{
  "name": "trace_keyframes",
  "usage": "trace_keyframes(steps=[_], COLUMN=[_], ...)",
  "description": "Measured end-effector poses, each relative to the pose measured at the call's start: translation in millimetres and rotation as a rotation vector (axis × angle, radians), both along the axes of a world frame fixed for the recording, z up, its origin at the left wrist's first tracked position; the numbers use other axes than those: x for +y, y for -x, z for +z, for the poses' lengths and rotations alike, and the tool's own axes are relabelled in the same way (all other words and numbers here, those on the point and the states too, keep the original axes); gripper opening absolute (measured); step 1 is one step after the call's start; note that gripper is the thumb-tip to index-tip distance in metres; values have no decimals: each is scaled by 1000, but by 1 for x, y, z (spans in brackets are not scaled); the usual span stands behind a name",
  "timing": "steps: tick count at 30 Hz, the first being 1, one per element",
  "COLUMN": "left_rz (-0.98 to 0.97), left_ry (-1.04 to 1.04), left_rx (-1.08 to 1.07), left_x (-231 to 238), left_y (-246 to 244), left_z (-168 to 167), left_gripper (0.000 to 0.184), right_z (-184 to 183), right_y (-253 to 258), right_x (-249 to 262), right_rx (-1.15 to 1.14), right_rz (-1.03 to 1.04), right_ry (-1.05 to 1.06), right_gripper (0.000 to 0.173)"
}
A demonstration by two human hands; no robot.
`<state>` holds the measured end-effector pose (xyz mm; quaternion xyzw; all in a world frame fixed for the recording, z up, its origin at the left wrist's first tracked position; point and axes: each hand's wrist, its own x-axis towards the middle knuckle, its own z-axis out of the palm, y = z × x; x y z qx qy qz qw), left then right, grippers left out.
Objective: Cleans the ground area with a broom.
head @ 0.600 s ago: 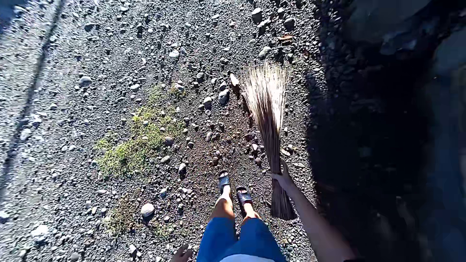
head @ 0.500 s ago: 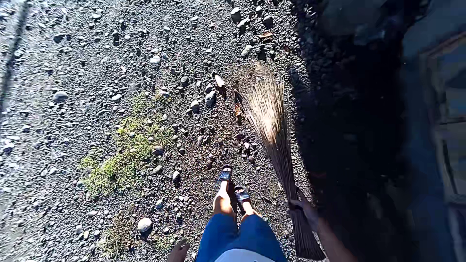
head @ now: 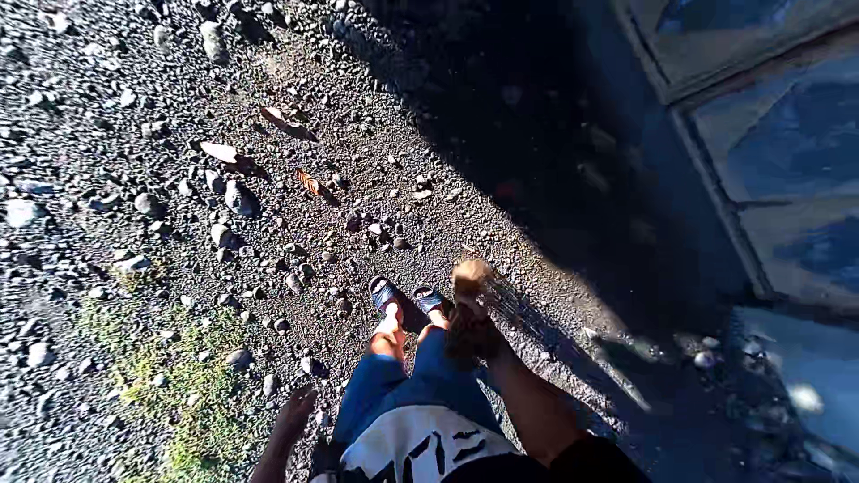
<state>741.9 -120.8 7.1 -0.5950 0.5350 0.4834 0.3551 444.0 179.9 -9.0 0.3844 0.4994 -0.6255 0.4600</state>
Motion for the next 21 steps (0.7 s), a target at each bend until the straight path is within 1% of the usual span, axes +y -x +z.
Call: trace_keyframes(steps=[2, 4, 5, 7, 9, 10, 12, 13, 14, 16, 18, 20, 21], left_rz=[-101, -168, -182, -167, -120, -100, -102, -119, -140, -152, -118, -56, -32], left_ry=[8, 25, 31, 33, 27, 23, 18, 15, 20, 41, 76, 125, 142], left_rx=[-26, -8, 10, 38, 62, 69, 64, 47, 29, 5, 3, -10, -23], left_x=[-18, -31, -35, -41, -40, -38, -36, -36, -36, -34, -29, -18, -10], left_y=[11, 25, 35, 54, 69, 73, 72, 71, 68, 67, 70, 79, 86], left_z=[-2, -4, -3, 0, 3, 4, 0, -1, -2, -1, 6, 12, 15], left_gripper=[47, 47, 47, 46, 46, 47, 47, 47, 47, 47, 46, 46, 46], right_z=[7, 26, 35, 51, 59, 60, 52, 47, 40, 19, -6, -31, -41], right_y=[5, 14, 18, 26, 31, 36, 54, 68, 85, 123, 157, 187, 197], right_x=[-40, -49, -42, -17, 18, 36, 70, 81, 88, 90, 84, 58, 40], right_rx=[-129, -151, -139, -124, -68, -21, 46, 61, 74, 102, 100, 101, 109], right_rz=[107, 201, 238, 277, 191, 150, 80, 74, 91, 171, 252, 357, 414], right_ry=[147, 204, 223, 212, 129, 61, -118, -230, -341, -522, -572, -517, -454], right_gripper=[24, 22, 23, 33, 32, 37, 58, 60, 55, 38, 39, 42, 46])
